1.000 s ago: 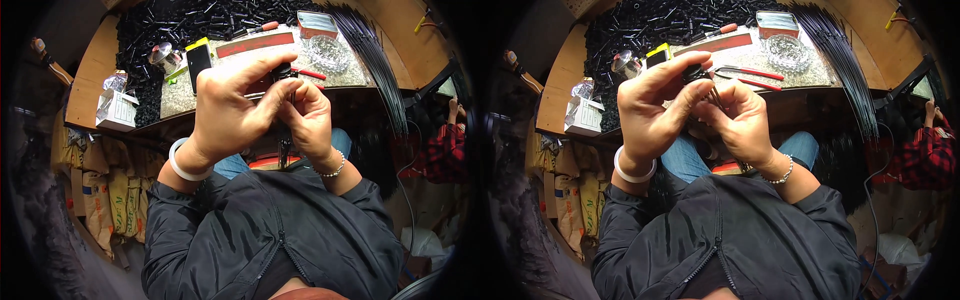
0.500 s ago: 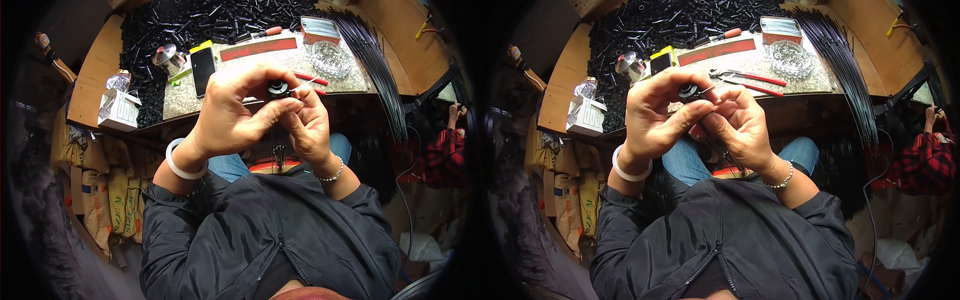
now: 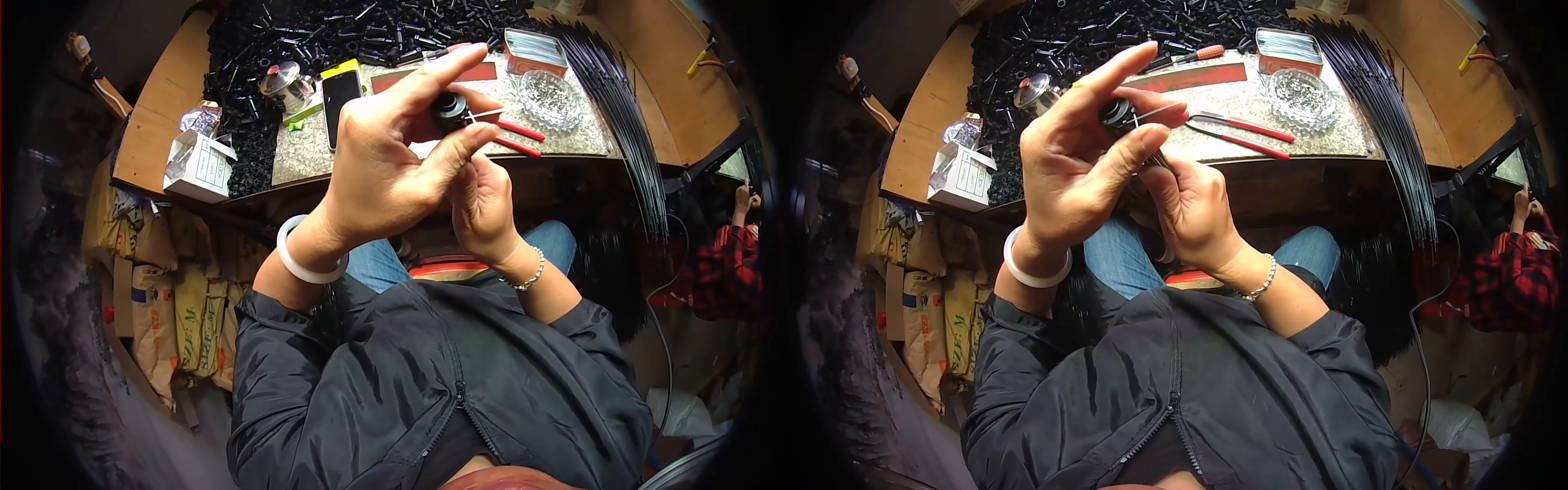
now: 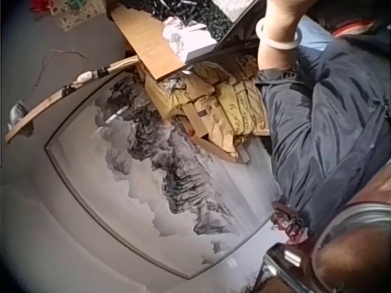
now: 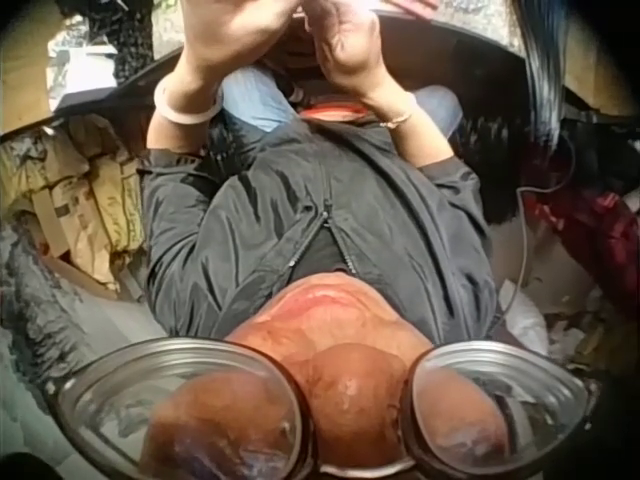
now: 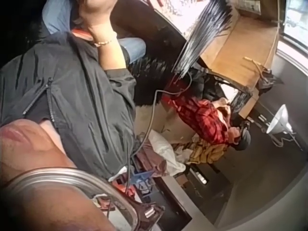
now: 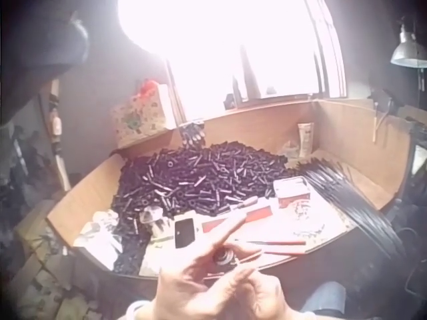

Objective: Manually assembling black rods into a hub and using pliers to secure the connection.

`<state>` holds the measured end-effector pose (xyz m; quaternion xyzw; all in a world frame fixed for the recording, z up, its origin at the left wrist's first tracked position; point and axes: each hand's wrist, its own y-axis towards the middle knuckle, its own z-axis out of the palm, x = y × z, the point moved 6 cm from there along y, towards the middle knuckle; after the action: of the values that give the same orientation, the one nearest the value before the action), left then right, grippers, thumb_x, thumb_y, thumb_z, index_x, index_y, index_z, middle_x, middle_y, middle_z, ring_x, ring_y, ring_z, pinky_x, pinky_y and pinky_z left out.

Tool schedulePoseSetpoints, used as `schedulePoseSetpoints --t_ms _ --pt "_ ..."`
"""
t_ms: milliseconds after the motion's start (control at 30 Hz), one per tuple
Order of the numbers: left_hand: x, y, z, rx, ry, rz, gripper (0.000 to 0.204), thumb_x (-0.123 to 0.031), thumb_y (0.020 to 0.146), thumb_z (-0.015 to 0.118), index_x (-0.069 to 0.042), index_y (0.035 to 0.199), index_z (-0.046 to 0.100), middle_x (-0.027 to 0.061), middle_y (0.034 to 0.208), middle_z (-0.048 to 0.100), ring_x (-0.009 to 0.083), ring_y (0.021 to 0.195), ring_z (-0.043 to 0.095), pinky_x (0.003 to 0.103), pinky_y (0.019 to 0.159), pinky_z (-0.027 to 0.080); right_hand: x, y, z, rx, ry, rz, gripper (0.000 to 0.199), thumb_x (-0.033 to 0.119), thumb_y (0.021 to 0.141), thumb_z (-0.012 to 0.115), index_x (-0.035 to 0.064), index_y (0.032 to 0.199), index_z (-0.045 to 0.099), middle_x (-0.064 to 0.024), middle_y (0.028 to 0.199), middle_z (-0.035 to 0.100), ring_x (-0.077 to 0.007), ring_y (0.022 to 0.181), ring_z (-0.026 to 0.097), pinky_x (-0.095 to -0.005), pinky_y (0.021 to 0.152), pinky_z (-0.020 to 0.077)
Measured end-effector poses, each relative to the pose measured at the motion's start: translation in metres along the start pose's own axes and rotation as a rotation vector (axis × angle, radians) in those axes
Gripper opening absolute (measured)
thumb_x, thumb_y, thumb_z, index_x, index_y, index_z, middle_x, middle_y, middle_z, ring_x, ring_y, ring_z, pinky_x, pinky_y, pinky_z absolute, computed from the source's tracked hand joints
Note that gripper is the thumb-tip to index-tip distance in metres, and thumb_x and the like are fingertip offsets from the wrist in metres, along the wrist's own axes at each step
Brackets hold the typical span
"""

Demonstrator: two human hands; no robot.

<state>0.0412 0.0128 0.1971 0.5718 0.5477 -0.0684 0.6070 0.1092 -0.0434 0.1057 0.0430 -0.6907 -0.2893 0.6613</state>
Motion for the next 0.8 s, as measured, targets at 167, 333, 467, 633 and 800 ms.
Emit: schedulePoseSetpoints --t_ms 167,333,467,633,800 --pt "0.002 -0.006 0.005 -0.043 0.204 0.038 0.051 0.006 0.088 0.049 0.007 0.135 0.031 0.0181 0.112 0.057 0.0237 0.105 0.059 0.032 0.091 0.047 -0.005 -0.006 -0.003 -0.18 -0.311 -0.223 0.025 0.023 0.093 0.051 -0.0007 0.101 0.051 -0.0207 0.074 0.061 -0.0409 0.065 0.06 -0.0381 0.053 0.0466" --pt "0.015 -0.018 0.01 -0.16 -0.108 0.004 0.058 0.002 0.089 0.048 0.003 0.14 0.02 0.0209 0.122 0.052 0.0272 0.116 0.051 0.036 0.097 0.042 -0.012 -0.009 -0.001 -0.059 -0.24 -0.203 0.021 0.018 0.093 0.048 -0.0007 0.104 0.049 -0.0208 0.073 0.059 -0.0405 0.065 0.06 -0.0403 0.054 0.0462" --pt "0.06 -0.032 0.031 0.16 -0.329 -0.459 0.027 -0.019 0.093 0.054 0.005 0.102 0.063 0.0098 0.088 0.065 0.0141 0.083 0.06 0.026 0.076 0.048 -0.008 -0.012 0.001 -0.044 -0.283 -0.373 0.023 0.012 0.089 0.051 -0.0018 0.108 0.051 -0.0219 0.09 0.059 -0.0371 0.087 0.06 -0.0416 0.074 0.0469" --pt "0.057 -0.043 0.018 -0.121 -0.12 -0.313 0.032 -0.023 0.097 0.047 0.003 0.094 0.066 -0.0038 0.053 0.051 0.0002 0.049 0.043 0.018 0.045 0.034 0.004 -0.008 -0.02 0.428 -0.62 0.096 0.035 0.012 0.081 0.063 -0.0021 0.112 0.052 -0.0211 0.11 0.055 -0.0309 0.102 0.054 -0.0365 0.088 0.0426" --pt "0.048 -0.043 0.019 -0.238 0.107 -0.178 0.02 -0.009 0.091 0.053 0.004 0.105 0.062 0.0135 0.087 0.067 0.012 0.075 0.059 0.026 0.069 0.048 0.071 -0.003 -0.026 -0.116 -0.864 -0.488 0.043 0.025 0.074 0.073 0.0035 0.108 0.058 -0.0125 0.112 0.056 -0.0277 0.102 0.051 -0.0378 0.091 0.0378"
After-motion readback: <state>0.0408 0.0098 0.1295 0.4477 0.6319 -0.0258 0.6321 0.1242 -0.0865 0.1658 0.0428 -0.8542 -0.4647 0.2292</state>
